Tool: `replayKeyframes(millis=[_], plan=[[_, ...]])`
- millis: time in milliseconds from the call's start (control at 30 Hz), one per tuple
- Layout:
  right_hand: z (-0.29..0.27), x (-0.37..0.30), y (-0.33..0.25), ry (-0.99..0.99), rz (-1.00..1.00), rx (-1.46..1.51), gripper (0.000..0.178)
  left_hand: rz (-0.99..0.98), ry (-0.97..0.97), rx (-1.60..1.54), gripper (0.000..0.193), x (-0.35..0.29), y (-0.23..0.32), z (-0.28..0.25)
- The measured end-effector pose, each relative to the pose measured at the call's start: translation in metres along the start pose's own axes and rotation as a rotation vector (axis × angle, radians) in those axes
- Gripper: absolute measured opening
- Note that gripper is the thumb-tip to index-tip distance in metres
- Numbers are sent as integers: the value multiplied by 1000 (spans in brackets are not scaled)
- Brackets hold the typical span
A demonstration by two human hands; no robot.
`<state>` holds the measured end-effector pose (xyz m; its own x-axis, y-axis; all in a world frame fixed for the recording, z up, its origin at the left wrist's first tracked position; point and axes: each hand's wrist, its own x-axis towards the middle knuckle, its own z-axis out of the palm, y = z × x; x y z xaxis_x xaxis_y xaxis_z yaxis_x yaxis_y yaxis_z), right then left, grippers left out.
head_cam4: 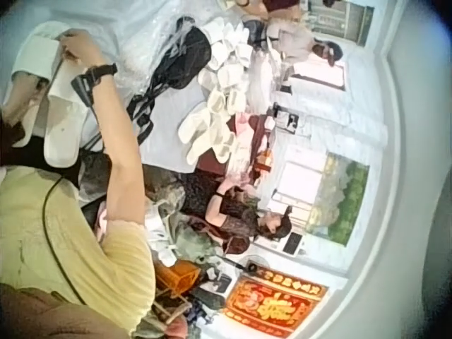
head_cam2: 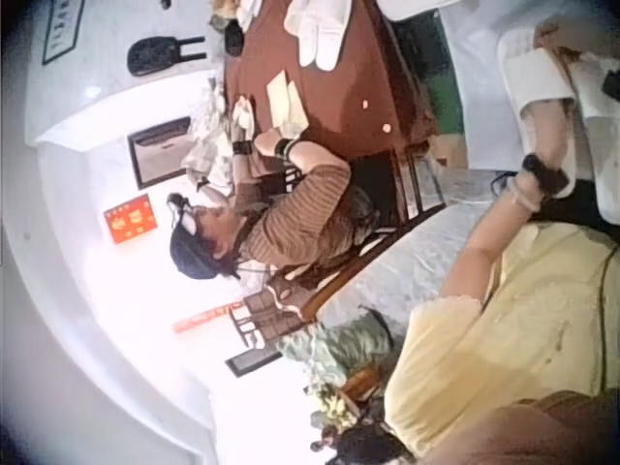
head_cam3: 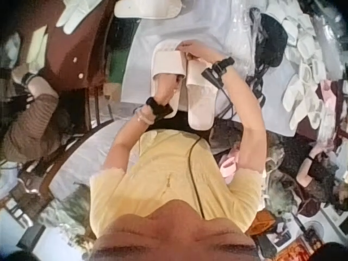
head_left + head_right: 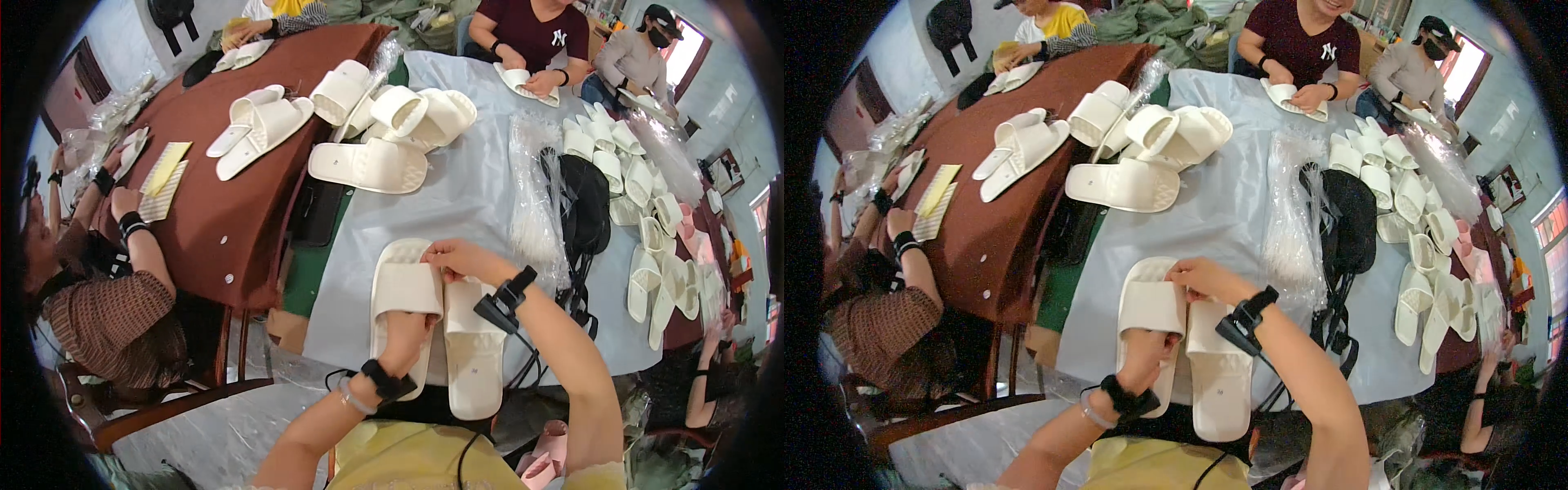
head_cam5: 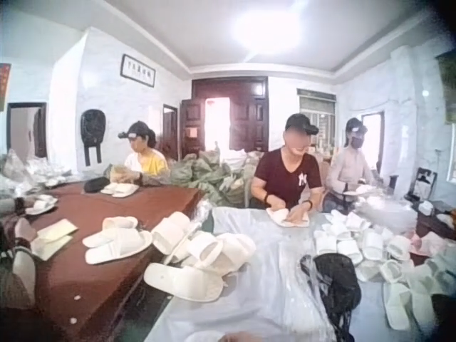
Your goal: Manually assembling and inspecting white slippers at a manufacturing workbench.
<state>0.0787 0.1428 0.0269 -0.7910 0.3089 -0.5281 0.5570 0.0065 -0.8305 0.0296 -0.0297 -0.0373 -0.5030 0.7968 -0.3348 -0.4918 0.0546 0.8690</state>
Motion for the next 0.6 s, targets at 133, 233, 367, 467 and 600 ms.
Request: replayKeyframes(millis=[133,233,367,467,600], plan=[[-1,5,7,38,-35,-89,20,-57,98,56,11,-4,13,16],[10,13,5,41,-25,42,22,442,-93,616,10,15,-18,-20],[8,13,19,154,2,174,21,-8,73,33,9,3,17,15],[6,18,23,186,-152,283,22,-17,27,34,8,9,20,10],[21,10,12,340,-138,348,18,-20,-11,44,7,1,25,1]])
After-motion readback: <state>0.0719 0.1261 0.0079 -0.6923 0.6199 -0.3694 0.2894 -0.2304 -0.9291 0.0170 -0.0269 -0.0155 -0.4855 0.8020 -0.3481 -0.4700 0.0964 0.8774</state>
